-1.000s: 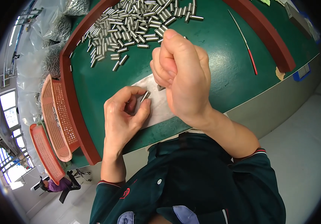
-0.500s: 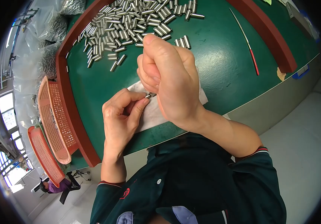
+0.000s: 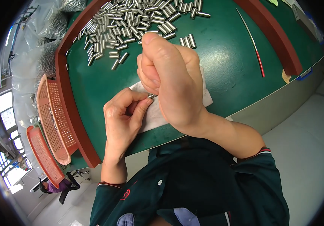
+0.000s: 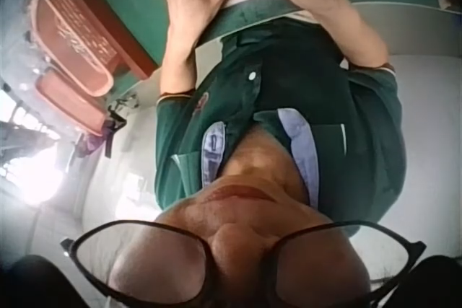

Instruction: Inspecting and assembling small metal cylindrical components using a precision needle tool at an industrial workstation.

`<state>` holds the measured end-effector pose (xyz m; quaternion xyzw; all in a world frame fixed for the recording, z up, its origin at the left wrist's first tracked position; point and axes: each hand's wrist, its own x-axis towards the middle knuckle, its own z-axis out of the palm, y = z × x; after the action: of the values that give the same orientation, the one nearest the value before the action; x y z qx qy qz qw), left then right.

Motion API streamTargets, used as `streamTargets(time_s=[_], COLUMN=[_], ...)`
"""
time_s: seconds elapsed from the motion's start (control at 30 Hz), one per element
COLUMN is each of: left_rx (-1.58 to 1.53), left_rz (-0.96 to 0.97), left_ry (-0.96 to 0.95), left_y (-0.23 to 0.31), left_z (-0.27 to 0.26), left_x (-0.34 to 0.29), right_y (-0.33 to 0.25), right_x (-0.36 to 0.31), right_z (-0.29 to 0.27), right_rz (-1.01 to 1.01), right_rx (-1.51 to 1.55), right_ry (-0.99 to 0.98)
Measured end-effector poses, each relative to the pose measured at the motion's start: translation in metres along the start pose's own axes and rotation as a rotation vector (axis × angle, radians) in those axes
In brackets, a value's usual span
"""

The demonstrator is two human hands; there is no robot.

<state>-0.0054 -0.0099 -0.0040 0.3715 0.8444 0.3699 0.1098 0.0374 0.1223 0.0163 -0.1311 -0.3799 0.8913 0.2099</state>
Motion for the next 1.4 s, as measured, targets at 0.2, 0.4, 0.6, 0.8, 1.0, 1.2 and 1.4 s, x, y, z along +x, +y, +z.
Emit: streamTargets(time_s=[0.2, 0.4, 0.6, 0.8, 1.0, 1.2, 1.4], left_rx=[-0.01, -0.056, -0.111, -0.103, -0.116, -0.095, -0.123], left_rz=[-0.012, -0.047, -0.088, -0.074, -0.05, -0.091, -0.089], left_ry=[-0.002, -0.006, -0.026, -0.042, -0.021, -0.025, -0.054], left_y=[0.001, 0.0, 0.001, 0.0, -0.001, 0.003, 0.002], left_z=[-0.001, 0.0, 0.0, -0.002, -0.001, -0.003, -0.009], left_x=[0.0, 0.0, 0.002, 0.004, 0.004, 0.004, -0.002], right_y=[0.001, 0.002, 0.007, 0.011, 0.009, 0.011, 0.018], right_x=[0.001, 0.001, -0.001, -0.003, -0.005, -0.003, -0.012], right_z=[0.001, 0.002, 0.001, 0.003, 0.009, 0.011, -0.003], right_rz=[0.001, -0.006, -0.084, -0.082, -0.082, -0.106, -0.194], right_rx=[-0.029, -0.058, -0.132, -0.177, -0.212, -0.267, -0.067], right_ry=[0.015, 0.017, -0.048, -0.063, -0.056, -0.052, -0.069])
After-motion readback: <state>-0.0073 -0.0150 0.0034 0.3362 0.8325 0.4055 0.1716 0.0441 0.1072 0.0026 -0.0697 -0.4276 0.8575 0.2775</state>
